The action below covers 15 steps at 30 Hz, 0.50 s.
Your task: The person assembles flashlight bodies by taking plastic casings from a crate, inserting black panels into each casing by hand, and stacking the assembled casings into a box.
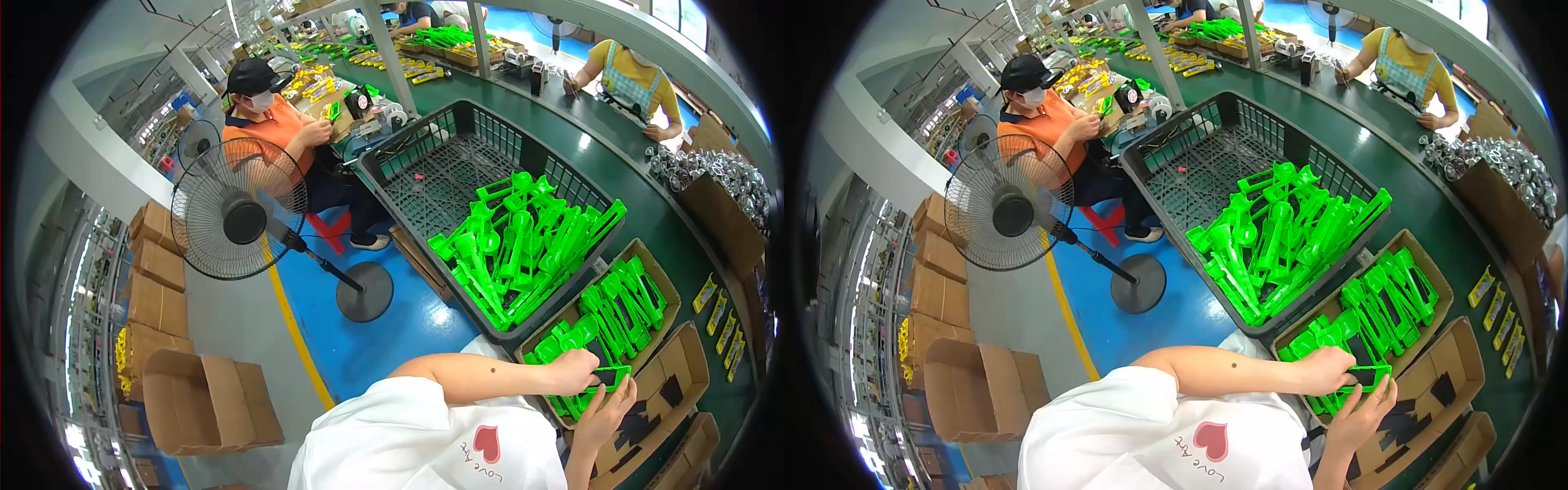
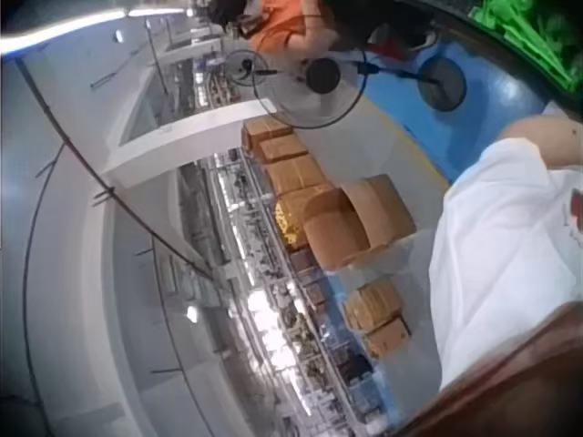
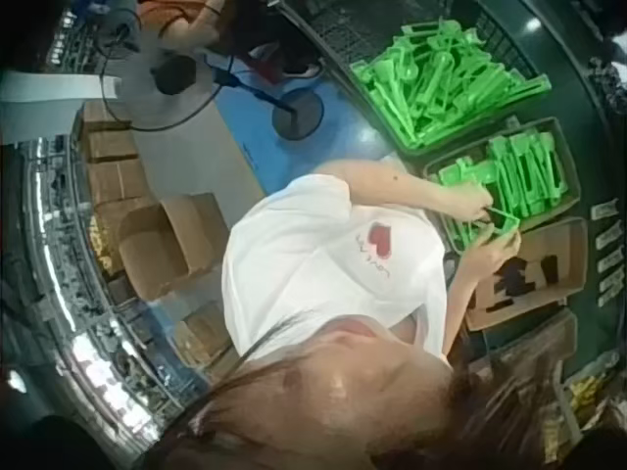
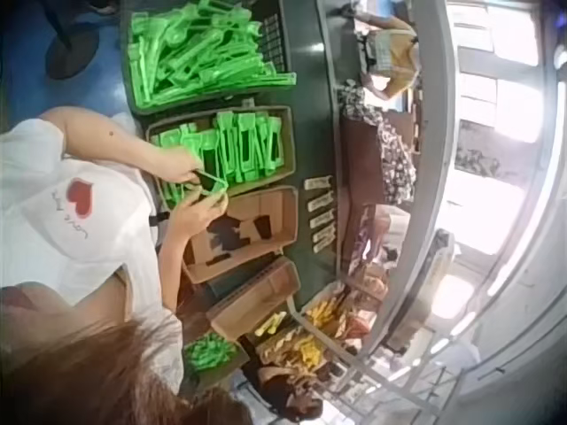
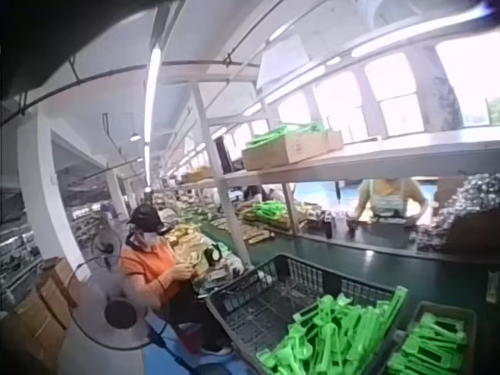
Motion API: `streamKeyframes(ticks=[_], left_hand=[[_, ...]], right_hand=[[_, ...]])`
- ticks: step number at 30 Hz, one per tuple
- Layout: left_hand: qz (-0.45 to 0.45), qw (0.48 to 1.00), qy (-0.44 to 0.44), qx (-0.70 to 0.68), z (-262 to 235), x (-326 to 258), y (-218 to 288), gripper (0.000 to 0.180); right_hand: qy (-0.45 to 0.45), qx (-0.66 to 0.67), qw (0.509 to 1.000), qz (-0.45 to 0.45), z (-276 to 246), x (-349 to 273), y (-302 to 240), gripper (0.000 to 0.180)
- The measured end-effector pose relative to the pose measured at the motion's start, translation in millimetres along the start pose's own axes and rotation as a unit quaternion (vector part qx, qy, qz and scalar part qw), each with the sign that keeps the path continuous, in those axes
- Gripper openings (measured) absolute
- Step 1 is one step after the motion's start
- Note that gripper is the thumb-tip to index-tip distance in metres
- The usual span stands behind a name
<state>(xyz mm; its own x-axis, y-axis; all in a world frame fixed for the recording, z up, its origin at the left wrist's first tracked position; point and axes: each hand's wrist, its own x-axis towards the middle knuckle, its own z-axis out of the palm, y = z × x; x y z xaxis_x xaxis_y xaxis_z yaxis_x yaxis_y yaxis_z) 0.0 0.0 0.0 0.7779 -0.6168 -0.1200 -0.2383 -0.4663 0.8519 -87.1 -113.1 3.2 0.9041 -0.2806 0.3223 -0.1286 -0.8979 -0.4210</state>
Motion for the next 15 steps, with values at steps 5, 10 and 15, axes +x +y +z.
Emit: streamKeyframes(ticks=[5,10,15], left_hand=[[0.015,1.000,0.008,-0.023,9.9,-1.3,-4.6,0.018],[0.008,0.999,0.030,-0.033,5.0,-3.0,-3.0,0.018],[-0.005,0.998,0.037,-0.051,7.9,-5.6,-8.7,0.018]], right_hand=[[0.012,0.016,1.000,0.012,2.7,0.8,-8.0,0.040],[0.029,-0.005,0.998,-0.050,5.0,-0.1,-10.0,0.033],[0.037,0.061,0.994,-0.081,1.3,-4.1,-6.3,0.022]])
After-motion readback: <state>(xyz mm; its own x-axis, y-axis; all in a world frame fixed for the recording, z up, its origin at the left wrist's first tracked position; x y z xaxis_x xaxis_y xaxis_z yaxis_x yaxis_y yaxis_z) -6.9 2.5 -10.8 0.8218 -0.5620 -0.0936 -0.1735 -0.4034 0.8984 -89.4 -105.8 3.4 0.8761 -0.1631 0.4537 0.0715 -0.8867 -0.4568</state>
